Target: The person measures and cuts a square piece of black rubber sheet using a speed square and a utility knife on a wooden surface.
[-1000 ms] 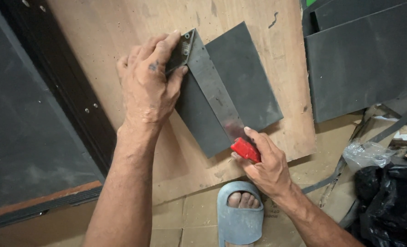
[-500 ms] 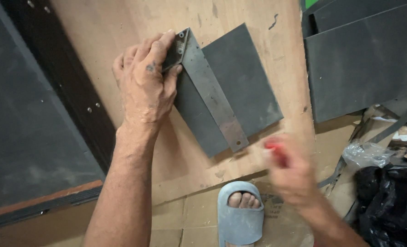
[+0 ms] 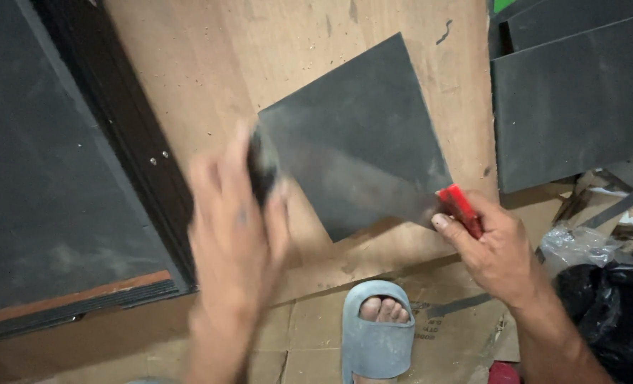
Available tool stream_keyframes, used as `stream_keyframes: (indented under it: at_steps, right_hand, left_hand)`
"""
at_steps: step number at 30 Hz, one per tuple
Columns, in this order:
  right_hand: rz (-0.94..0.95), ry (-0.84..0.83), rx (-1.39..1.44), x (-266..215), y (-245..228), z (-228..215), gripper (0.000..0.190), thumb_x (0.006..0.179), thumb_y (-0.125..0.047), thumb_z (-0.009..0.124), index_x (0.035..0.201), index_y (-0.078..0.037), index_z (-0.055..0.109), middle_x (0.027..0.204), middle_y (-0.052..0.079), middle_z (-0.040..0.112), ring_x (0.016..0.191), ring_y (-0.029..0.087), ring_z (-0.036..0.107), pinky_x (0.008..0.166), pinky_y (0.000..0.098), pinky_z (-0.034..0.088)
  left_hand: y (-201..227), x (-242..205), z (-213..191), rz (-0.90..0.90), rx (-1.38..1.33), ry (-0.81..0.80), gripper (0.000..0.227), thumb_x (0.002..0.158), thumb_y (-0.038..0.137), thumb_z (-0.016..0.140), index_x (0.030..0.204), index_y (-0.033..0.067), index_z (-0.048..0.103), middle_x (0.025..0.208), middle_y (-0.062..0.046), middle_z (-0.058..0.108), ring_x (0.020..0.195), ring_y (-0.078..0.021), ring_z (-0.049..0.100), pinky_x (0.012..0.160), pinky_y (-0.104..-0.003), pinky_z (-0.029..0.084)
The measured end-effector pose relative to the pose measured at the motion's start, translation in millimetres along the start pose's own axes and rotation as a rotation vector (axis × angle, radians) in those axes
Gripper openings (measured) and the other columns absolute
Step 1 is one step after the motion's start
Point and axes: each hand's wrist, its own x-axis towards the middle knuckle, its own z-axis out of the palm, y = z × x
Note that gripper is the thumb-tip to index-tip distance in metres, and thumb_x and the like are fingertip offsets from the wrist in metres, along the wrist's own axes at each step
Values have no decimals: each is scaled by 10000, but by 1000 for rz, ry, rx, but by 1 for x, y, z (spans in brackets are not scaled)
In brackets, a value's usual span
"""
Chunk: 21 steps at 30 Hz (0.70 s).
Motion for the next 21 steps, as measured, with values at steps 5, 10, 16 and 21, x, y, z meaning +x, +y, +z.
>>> stream_keyframes:
  at_steps: [5,10,16,21]
  right_hand:
    - [131,109,136,8,-24,8,373,921,-234,772,1260,-109,679,842,27,627,653,163,629,629,310,592]
    - [150,171,360,12,-29,47,341,869,-108,850,1177,-83,704,1132,63,709,856,181,752,826,282,716]
    - [-286,279,215,20,-25,72,250,938,-187,839,1097,-98,668,804,-21,585,669,96,579,606,236,559]
    - [-466,281,27,21,-26,72,247,902,-130,863,1036,40,744,995,106,564,693,142,469,556,257,439]
  left_hand:
    - [-22,-76,39,-486,-448,24,622,870,250,716,1403,99,434,1269,-149,598,1058,-267,722,893,-412,634]
    - [-59,-113,69,-568,-655,170,844,850,296,726,1567,96,329,1566,-162,383,1366,-249,527,1143,-359,383]
    - [-70,-121,79,-959,-445,170,497,862,533,724,1117,116,635,1025,-65,777,975,-241,723,924,-355,518]
    - [-77,-109,76,-946,-494,182,467,839,514,777,1106,133,735,901,-1,767,790,-164,685,758,-307,547]
